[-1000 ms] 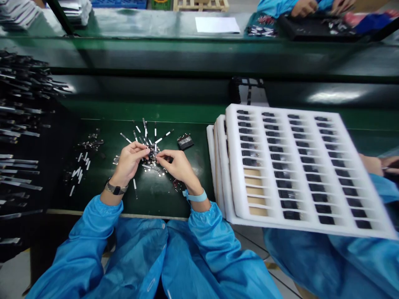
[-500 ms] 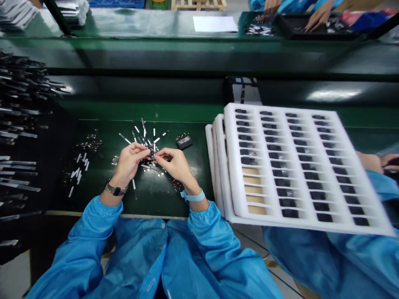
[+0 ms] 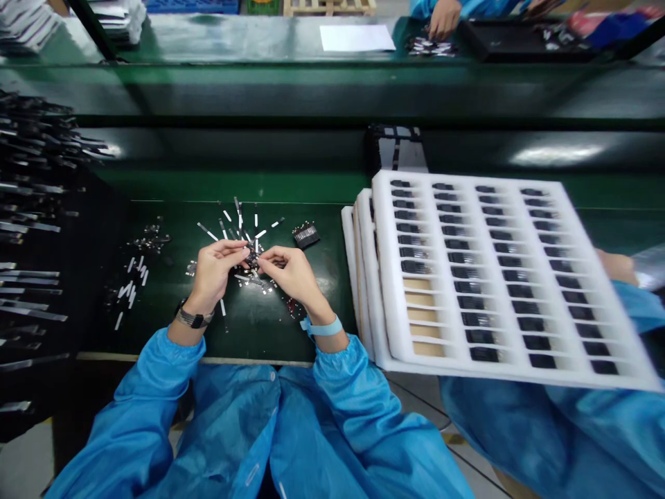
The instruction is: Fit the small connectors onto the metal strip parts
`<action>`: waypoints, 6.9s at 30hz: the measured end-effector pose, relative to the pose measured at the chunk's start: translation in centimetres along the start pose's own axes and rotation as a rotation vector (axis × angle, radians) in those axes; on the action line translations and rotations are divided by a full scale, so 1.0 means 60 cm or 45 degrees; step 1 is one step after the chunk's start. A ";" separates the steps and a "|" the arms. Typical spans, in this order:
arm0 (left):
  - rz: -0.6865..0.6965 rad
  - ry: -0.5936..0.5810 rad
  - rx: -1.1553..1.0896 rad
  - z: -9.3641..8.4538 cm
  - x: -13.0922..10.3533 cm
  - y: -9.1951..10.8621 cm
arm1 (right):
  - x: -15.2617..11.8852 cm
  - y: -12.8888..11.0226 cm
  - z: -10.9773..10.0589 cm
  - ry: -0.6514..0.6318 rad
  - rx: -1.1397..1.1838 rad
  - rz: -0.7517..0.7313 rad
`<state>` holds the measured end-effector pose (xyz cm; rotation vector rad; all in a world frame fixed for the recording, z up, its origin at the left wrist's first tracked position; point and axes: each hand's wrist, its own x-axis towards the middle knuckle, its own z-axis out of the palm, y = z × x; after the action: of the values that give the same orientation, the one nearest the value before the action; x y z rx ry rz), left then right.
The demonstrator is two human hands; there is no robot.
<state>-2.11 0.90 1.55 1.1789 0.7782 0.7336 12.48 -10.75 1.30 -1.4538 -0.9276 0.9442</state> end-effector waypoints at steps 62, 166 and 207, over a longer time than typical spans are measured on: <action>1.099 -0.782 2.076 0.477 0.410 -0.047 | 0.046 0.070 -0.066 0.919 -0.882 0.041; 0.071 -0.592 0.635 -0.059 0.037 0.015 | 0.007 0.027 0.010 -0.151 -0.447 -0.163; -0.130 -0.668 0.441 -0.060 0.038 0.002 | 0.007 0.028 0.005 -0.267 -0.018 0.137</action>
<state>-3.89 4.66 0.67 1.5468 0.5245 0.1833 12.41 -10.38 -0.41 -1.4476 -1.0170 1.1893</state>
